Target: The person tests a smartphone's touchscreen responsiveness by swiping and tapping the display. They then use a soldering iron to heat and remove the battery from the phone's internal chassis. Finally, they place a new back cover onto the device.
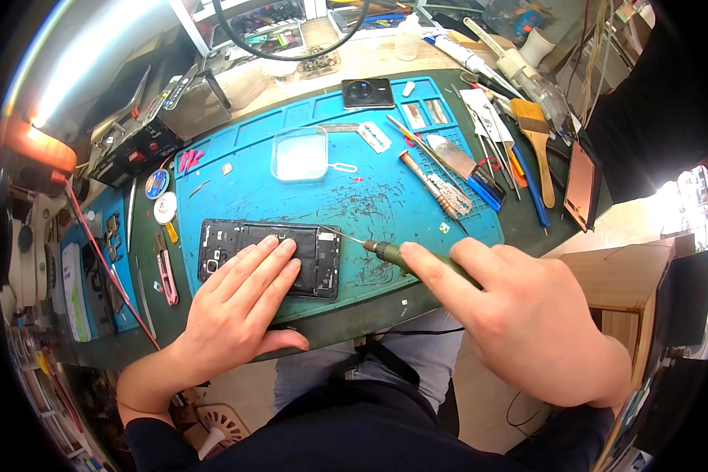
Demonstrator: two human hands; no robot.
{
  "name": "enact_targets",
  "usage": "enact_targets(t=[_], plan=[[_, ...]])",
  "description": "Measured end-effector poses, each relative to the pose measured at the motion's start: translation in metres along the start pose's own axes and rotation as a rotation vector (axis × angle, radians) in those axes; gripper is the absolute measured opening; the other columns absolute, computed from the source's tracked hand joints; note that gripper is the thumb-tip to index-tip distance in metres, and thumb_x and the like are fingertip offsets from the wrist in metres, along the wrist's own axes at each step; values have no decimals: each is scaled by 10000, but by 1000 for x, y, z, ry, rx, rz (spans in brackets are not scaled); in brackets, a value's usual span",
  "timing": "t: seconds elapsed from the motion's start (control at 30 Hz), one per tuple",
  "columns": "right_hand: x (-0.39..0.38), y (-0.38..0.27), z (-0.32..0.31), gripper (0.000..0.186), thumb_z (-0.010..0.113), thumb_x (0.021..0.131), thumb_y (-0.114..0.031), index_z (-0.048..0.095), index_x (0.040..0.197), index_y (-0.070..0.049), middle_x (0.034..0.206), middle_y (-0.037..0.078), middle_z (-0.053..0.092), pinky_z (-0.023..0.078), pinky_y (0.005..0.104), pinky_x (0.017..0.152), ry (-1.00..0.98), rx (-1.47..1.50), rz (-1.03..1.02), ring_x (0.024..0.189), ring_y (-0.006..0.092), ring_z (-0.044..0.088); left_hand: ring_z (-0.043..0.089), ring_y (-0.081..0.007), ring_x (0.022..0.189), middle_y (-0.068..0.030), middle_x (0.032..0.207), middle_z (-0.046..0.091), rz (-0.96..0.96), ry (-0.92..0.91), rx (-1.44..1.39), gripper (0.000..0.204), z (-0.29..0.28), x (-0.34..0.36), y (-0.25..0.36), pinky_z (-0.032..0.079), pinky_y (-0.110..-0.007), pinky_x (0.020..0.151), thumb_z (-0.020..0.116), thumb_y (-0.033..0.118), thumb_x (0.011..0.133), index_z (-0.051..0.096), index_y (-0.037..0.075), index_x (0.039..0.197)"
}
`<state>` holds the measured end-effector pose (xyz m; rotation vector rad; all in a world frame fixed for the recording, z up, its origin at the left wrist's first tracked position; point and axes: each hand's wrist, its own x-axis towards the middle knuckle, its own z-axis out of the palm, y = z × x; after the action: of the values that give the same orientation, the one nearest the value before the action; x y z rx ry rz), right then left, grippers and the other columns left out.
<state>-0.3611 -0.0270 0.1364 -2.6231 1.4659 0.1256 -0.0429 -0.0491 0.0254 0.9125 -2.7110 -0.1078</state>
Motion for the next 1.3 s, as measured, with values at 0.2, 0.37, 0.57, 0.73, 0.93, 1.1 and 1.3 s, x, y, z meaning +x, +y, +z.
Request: enact_targets(t=[0.2,0.37,0.57,0.73,0.93,1.1,1.3], plan=[[-1,-8,-1,680,691,828,-7,636,1501,-96,959,75,581,539,356,654,-26,-29,5,803,243,659,591,-372,1430,-211,1490,642,-1,-2,2,833,-1,0,1,476,-488,1203,732,598,881,673,-73,1371],[-1,-7,0,705,690,821,2,621,1517,-89,962,79,579,539,359,649,-34,-1,13,804,247,660,586,-370,1435,-213,1496,636,0,-8,3,840,-1,-1,0,469,-491,1210,738,596,875,668,-72,1380],[-2,-14,-2,708,696,823,6,622,1519,-104,952,77,575,543,373,653,-50,12,51,812,251,665,600,-373,1424,-209,1500,640,7,-3,11,861,-1,0,0,471,-490,1203,734,620,874,665,-70,1384],[-6,-10,-5,697,696,828,5,624,1513,-104,943,78,570,540,376,652,-46,-9,67,810,256,665,603,-378,1424,-213,1502,639,7,-4,19,873,-1,-1,0,473,-493,1202,730,635,873,665,-69,1385],[-3,-10,-4,671,701,836,4,633,1496,-91,931,76,572,538,376,650,-43,31,55,805,256,665,600,-377,1425,-212,1503,639,4,-2,24,867,0,-2,0,471,-497,1203,729,632,877,666,-69,1383],[-1,-13,-1,662,704,841,-5,635,1494,-89,932,79,572,537,380,649,-37,31,44,800,257,664,599,-376,1426,-211,1508,636,8,-4,26,867,0,-1,0,469,-500,1206,733,629,873,667,-68,1383],[-3,-10,-2,628,711,853,-18,655,1474,-91,928,77,576,532,384,647,-33,17,60,796,260,665,594,-375,1433,-207,1512,635,6,-5,21,868,0,-2,0,462,-501,1213,740,625,868,666,-69,1384]])
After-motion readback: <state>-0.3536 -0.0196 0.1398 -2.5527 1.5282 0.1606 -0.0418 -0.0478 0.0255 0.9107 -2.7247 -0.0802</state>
